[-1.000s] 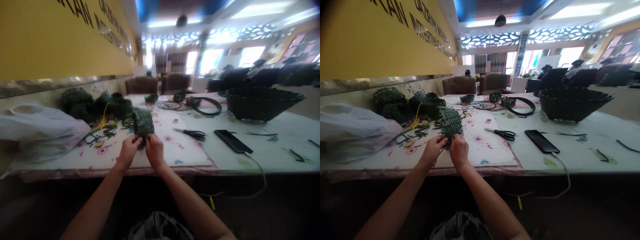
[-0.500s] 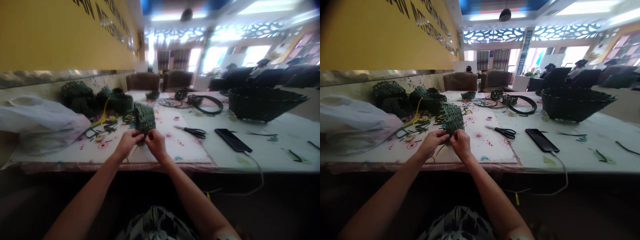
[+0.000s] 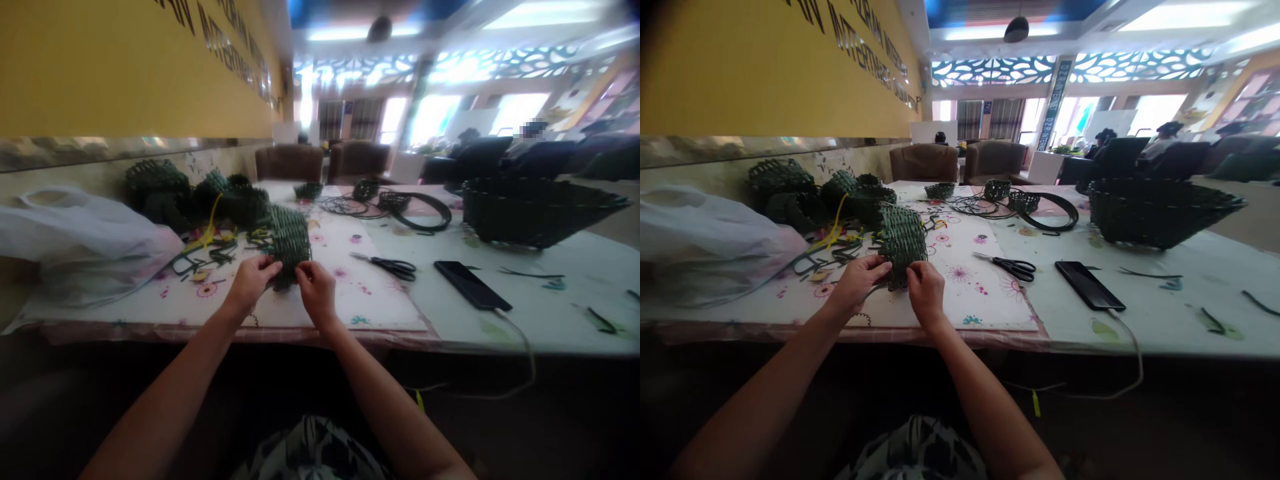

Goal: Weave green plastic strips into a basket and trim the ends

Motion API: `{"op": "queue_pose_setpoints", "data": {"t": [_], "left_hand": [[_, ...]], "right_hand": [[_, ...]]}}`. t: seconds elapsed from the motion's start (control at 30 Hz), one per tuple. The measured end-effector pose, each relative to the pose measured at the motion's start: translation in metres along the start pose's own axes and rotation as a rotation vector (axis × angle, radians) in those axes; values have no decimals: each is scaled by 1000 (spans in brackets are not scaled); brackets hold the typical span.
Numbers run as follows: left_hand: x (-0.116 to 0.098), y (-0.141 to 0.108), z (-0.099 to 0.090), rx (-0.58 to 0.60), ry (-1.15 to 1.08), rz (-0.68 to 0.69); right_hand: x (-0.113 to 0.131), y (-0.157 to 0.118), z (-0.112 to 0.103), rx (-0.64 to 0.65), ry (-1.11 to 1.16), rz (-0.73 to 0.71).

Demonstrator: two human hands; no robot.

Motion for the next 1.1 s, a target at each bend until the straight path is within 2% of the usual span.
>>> {"op": "queue_pose_setpoints", "data": {"t": [0.13, 0.33, 0.6, 0.8, 0.93, 1.1], "left_hand": [[-9, -3, -3, -53, -98, -29], [-20, -5, -1, 44, -154, -88], [-15, 0, 1, 30, -124, -104], [-13, -1, 13, 167, -99, -90], [-13, 0, 13, 205, -48, -71], [-10, -2, 13, 184, -15, -68]], "right_hand": [[12, 4, 4, -6, -74, -71], [22, 3, 9, -21, -192, -118], [24, 6, 7, -22, -188, -97], [24, 6, 1, -59, -291, -34], [20, 6, 0, -48, -255, -52], [13, 8, -2, -19, -145, -52]]}}
Point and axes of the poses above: each hand's wrist, its own y-axis towards the middle knuckle, its own z-axis out of the palm, x = y × z, the point moved 5 cm from there along y, towards the middle knuckle, and after that the axes turned 8 degrees about z, right-handed, at the moved point
